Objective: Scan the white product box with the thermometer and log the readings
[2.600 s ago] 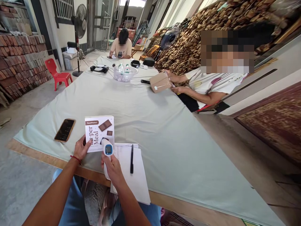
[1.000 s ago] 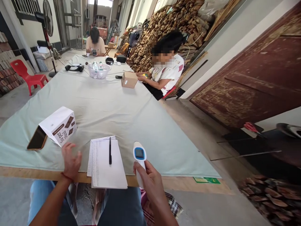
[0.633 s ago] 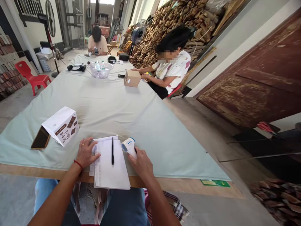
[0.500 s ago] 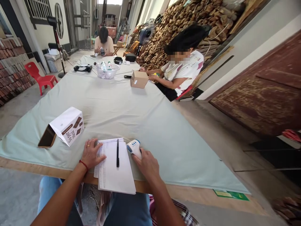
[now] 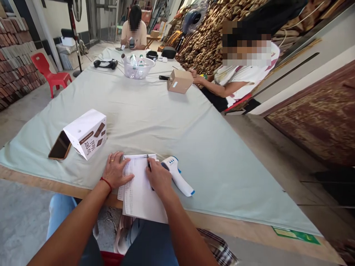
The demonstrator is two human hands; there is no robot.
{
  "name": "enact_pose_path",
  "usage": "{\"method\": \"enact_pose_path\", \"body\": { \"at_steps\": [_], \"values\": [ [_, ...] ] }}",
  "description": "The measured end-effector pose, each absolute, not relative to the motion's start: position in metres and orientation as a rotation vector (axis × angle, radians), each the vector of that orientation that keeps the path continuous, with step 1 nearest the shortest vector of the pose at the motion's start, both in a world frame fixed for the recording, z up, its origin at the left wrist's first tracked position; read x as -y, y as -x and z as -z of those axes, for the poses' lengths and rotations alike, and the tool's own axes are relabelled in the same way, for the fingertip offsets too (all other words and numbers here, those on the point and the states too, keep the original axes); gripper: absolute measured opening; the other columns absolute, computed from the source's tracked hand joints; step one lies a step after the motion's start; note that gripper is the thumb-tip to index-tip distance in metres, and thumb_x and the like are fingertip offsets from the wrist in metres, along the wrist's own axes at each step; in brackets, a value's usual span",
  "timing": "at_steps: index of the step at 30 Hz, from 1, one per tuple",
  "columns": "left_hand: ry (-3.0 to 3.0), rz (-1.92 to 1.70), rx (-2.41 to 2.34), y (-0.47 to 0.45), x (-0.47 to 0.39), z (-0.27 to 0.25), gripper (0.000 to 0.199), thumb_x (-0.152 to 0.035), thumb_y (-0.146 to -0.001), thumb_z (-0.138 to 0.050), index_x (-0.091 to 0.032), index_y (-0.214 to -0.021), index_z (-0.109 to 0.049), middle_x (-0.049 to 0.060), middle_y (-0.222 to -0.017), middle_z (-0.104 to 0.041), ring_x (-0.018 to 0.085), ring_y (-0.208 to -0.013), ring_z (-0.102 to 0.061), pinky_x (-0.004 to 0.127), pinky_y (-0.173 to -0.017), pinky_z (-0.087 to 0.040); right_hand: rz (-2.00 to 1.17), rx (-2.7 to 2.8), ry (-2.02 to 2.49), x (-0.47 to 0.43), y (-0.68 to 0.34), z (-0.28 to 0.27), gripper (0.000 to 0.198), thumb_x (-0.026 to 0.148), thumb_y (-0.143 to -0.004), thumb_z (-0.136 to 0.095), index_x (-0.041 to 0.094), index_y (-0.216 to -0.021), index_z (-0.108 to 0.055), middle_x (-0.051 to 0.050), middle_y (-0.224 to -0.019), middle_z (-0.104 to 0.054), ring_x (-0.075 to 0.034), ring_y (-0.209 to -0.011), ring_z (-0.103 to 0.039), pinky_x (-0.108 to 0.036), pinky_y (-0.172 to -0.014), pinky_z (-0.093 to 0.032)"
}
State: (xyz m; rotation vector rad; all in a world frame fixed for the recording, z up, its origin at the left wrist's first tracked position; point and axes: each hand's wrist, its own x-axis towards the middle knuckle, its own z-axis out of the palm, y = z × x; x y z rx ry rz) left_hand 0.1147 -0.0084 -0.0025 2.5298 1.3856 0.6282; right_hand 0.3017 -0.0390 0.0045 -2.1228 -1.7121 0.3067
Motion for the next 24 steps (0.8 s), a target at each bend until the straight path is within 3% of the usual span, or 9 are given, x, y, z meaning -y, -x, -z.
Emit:
{"method": "enact_pose_path", "body": {
  "at_steps": [6, 9, 11, 13, 16, 24],
  "values": [
    [-2.508, -0.656, -1.386, -0.117, 0.010, 0.006, 0.058, -0.046, -0.067, -0.075, -0.024, -0.119, -0.059, 0.014, -0.136, -0.046, 0.036, -0.131, -0.036, 0.058, -0.112, -0.020, -0.600, 1.456, 1.474, 0.039, -0.309, -0.004, 0.036, 0.033, -0.083, -0.042, 0.019, -0.112, -0.059, -0.006, -0.092, -0.060, -0.020, -0.085, -0.057, -0.035, -0.078, -0.047],
    [-2.494, -0.678, -1.400, -0.118, 0.011, 0.009, 0.058, -0.046, -0.067, -0.075, -0.025, -0.118, -0.060, 0.013, -0.136, -0.046, 0.036, -0.132, -0.035, 0.058, -0.113, -0.019, -0.704, 1.243, 1.340, 0.041, -0.299, -0.004, 0.036, 0.044, -0.080, -0.055, 0.020, -0.106, -0.057, 0.000, -0.074, -0.054, -0.015, -0.068, -0.052, -0.030, -0.065, -0.046],
    [-2.494, -0.685, -1.401, -0.118, 0.011, 0.009, 0.058, -0.047, -0.067, -0.075, -0.025, -0.118, -0.060, 0.013, -0.136, -0.045, 0.036, -0.132, -0.035, 0.058, -0.113, -0.020, -0.768, 1.127, 1.312, 0.041, -0.291, -0.005, 0.036, 0.053, -0.082, -0.054, 0.020, -0.096, -0.058, 0.005, -0.061, -0.045, -0.013, -0.055, -0.044, -0.028, -0.056, -0.041],
    [-2.492, -0.693, -1.404, -0.119, 0.012, 0.008, 0.057, -0.046, -0.067, -0.075, -0.025, -0.118, -0.060, 0.014, -0.136, -0.046, 0.036, -0.131, -0.035, 0.058, -0.112, -0.021, -0.872, 1.075, 1.297, 0.041, -0.284, -0.005, 0.042, 0.057, -0.085, -0.048, 0.018, -0.094, -0.060, 0.004, -0.059, -0.045, -0.012, -0.054, -0.044, -0.028, -0.056, -0.039],
    [-2.485, -0.681, -1.420, -0.119, 0.013, 0.007, 0.058, -0.046, -0.067, -0.076, -0.023, -0.117, -0.061, 0.016, -0.135, -0.046, 0.037, -0.131, -0.037, 0.058, -0.112, -0.022, -0.968, 1.024, 1.307, 0.041, -0.279, -0.002, 0.038, 0.050, -0.080, -0.051, 0.017, -0.095, -0.062, 0.001, -0.066, -0.055, -0.014, -0.061, -0.050, -0.030, -0.062, -0.042],
    [-2.457, -0.706, -1.409, -0.119, 0.013, 0.007, 0.057, -0.046, -0.067, -0.076, -0.025, -0.117, -0.060, 0.013, -0.135, -0.047, 0.036, -0.132, -0.035, 0.056, -0.113, -0.021, -0.839, 0.916, 1.465, 0.045, -0.284, 0.015, 0.023, 0.035, -0.064, -0.062, 0.019, -0.081, -0.063, 0.004, -0.061, -0.055, -0.013, -0.058, -0.048, -0.027, -0.059, -0.040]
  ]
}}
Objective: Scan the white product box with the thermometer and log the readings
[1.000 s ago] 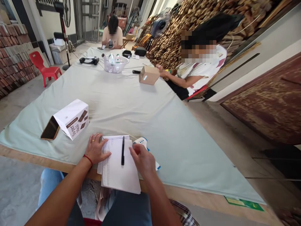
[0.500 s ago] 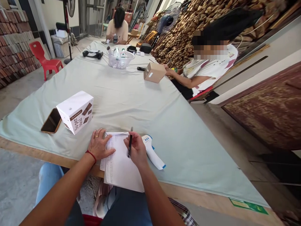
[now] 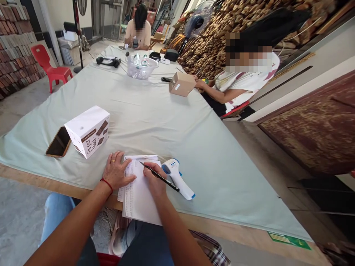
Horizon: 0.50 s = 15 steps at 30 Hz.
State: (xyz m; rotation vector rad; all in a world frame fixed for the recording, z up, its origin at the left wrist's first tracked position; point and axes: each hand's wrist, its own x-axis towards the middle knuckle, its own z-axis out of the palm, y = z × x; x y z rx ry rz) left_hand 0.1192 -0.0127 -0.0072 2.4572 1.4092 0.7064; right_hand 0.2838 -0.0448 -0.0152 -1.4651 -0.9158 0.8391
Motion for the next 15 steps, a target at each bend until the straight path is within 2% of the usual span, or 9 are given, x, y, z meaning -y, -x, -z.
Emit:
{"method": "enact_pose_path", "body": {
  "at_steps": [3, 6, 11, 15],
  "values": [
    [-2.466, -0.681, -1.421, -0.1188, 0.0127, 0.0065, 0.058, -0.047, -0.067, -0.076, -0.024, -0.118, -0.060, 0.014, -0.134, -0.046, 0.036, -0.131, -0.036, 0.056, -0.112, -0.023, -0.813, 0.890, 1.451, 0.0441, -0.2818, 0.0149, 0.021, 0.040, -0.070, -0.059, 0.019, -0.070, -0.057, 0.005, -0.052, -0.049, -0.011, -0.050, -0.042, -0.026, -0.051, -0.035],
    [-2.447, -0.704, -1.404, -0.1189, 0.0131, 0.0060, 0.058, -0.045, -0.067, -0.077, -0.022, -0.118, -0.061, 0.015, -0.134, -0.046, 0.036, -0.130, -0.037, 0.056, -0.113, -0.023, -0.802, 0.924, 1.435, 0.0435, -0.2793, 0.0139, 0.025, 0.042, -0.074, -0.056, 0.019, -0.068, -0.057, 0.004, -0.052, -0.051, -0.012, -0.051, -0.045, -0.026, -0.051, -0.036],
    [-2.482, -0.690, -1.426, -0.1190, 0.0146, 0.0044, 0.057, -0.048, -0.069, -0.074, -0.023, -0.118, -0.060, 0.014, -0.135, -0.046, 0.035, -0.131, -0.036, 0.056, -0.112, -0.025, -0.768, 0.940, 1.491, 0.0423, -0.2788, 0.0183, 0.021, 0.037, -0.061, -0.061, 0.020, -0.073, -0.061, 0.001, -0.065, -0.063, -0.015, -0.059, -0.055, -0.028, -0.058, -0.045],
    [-2.510, -0.647, -1.448, -0.1193, 0.0158, 0.0022, 0.057, -0.049, -0.070, -0.073, -0.023, -0.119, -0.059, 0.014, -0.135, -0.046, 0.034, -0.131, -0.037, 0.055, -0.112, -0.026, -0.719, 0.993, 1.480, 0.0417, -0.2766, 0.0212, 0.018, 0.035, -0.062, -0.059, 0.020, -0.071, -0.061, 0.000, -0.063, -0.062, -0.015, -0.058, -0.055, -0.029, -0.057, -0.047]
  ]
}}
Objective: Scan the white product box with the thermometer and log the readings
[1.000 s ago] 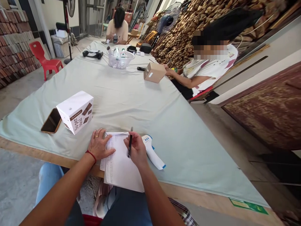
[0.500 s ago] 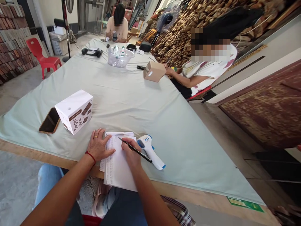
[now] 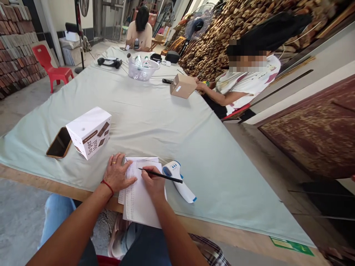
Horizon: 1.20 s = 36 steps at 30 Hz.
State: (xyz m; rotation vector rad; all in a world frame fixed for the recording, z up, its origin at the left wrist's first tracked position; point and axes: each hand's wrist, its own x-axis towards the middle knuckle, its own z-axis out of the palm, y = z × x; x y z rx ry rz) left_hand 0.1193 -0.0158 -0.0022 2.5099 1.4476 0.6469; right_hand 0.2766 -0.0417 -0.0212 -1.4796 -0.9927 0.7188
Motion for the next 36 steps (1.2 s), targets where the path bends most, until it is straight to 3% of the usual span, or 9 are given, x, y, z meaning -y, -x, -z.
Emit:
{"method": "enact_pose_path", "body": {
  "at_steps": [36],
  "values": [
    [-2.518, -0.628, -1.450, -0.119, 0.017, 0.003, 0.057, -0.049, -0.071, -0.072, -0.023, -0.120, -0.060, 0.015, -0.136, -0.047, 0.034, -0.131, -0.038, 0.055, -0.113, -0.025, -0.671, 1.146, 1.484, 0.041, -0.277, 0.032, 0.013, 0.032, -0.067, -0.057, 0.020, -0.069, -0.062, -0.001, -0.065, -0.064, -0.017, -0.061, -0.058, -0.031, -0.062, -0.049]
  ]
}}
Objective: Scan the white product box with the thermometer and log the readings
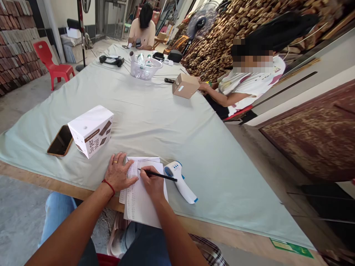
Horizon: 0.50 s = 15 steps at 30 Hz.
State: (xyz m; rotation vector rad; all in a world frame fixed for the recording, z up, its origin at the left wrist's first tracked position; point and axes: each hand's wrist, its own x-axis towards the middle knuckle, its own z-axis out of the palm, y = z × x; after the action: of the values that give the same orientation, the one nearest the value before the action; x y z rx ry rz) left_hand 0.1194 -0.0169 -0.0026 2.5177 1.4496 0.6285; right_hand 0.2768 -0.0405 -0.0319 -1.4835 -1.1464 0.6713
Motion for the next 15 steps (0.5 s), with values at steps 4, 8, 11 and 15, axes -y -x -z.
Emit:
{"method": "enact_pose_path", "body": {
  "at_steps": [4, 8, 11, 15],
  "values": [
    [-2.519, -0.620, -1.450, -0.1195, 0.0169, 0.0029, 0.057, -0.049, -0.071, -0.071, -0.022, -0.120, -0.059, 0.015, -0.136, -0.046, 0.034, -0.132, -0.037, 0.055, -0.113, -0.025, -0.677, 1.138, 1.486, 0.0409, -0.2767, 0.0313, 0.013, 0.032, -0.066, -0.058, 0.020, -0.069, -0.062, -0.001, -0.064, -0.064, -0.017, -0.060, -0.058, -0.030, -0.061, -0.049],
    [-2.518, -0.622, -1.448, -0.1195, 0.0167, 0.0033, 0.057, -0.049, -0.071, -0.071, -0.023, -0.120, -0.059, 0.015, -0.136, -0.046, 0.034, -0.132, -0.037, 0.055, -0.113, -0.025, -0.677, 1.145, 1.476, 0.0409, -0.2768, 0.0319, 0.013, 0.032, -0.066, -0.058, 0.020, -0.069, -0.062, -0.001, -0.064, -0.064, -0.017, -0.060, -0.058, -0.030, -0.060, -0.049],
    [-2.520, -0.626, -1.447, -0.1193, 0.0167, 0.0032, 0.057, -0.050, -0.071, -0.071, -0.023, -0.120, -0.059, 0.015, -0.136, -0.046, 0.034, -0.132, -0.037, 0.055, -0.113, -0.025, -0.689, 1.147, 1.476, 0.0411, -0.2768, 0.0320, 0.012, 0.031, -0.066, -0.058, 0.020, -0.069, -0.061, -0.001, -0.063, -0.063, -0.017, -0.060, -0.058, -0.030, -0.061, -0.049],
    [-2.515, -0.642, -1.442, -0.1191, 0.0167, 0.0032, 0.057, -0.049, -0.071, -0.072, -0.023, -0.120, -0.059, 0.014, -0.136, -0.046, 0.034, -0.131, -0.037, 0.055, -0.113, -0.025, -0.689, 1.128, 1.456, 0.0411, -0.2762, 0.0295, 0.012, 0.031, -0.067, -0.058, 0.020, -0.069, -0.061, -0.001, -0.064, -0.064, -0.017, -0.060, -0.058, -0.030, -0.060, -0.049]
  ]
}}
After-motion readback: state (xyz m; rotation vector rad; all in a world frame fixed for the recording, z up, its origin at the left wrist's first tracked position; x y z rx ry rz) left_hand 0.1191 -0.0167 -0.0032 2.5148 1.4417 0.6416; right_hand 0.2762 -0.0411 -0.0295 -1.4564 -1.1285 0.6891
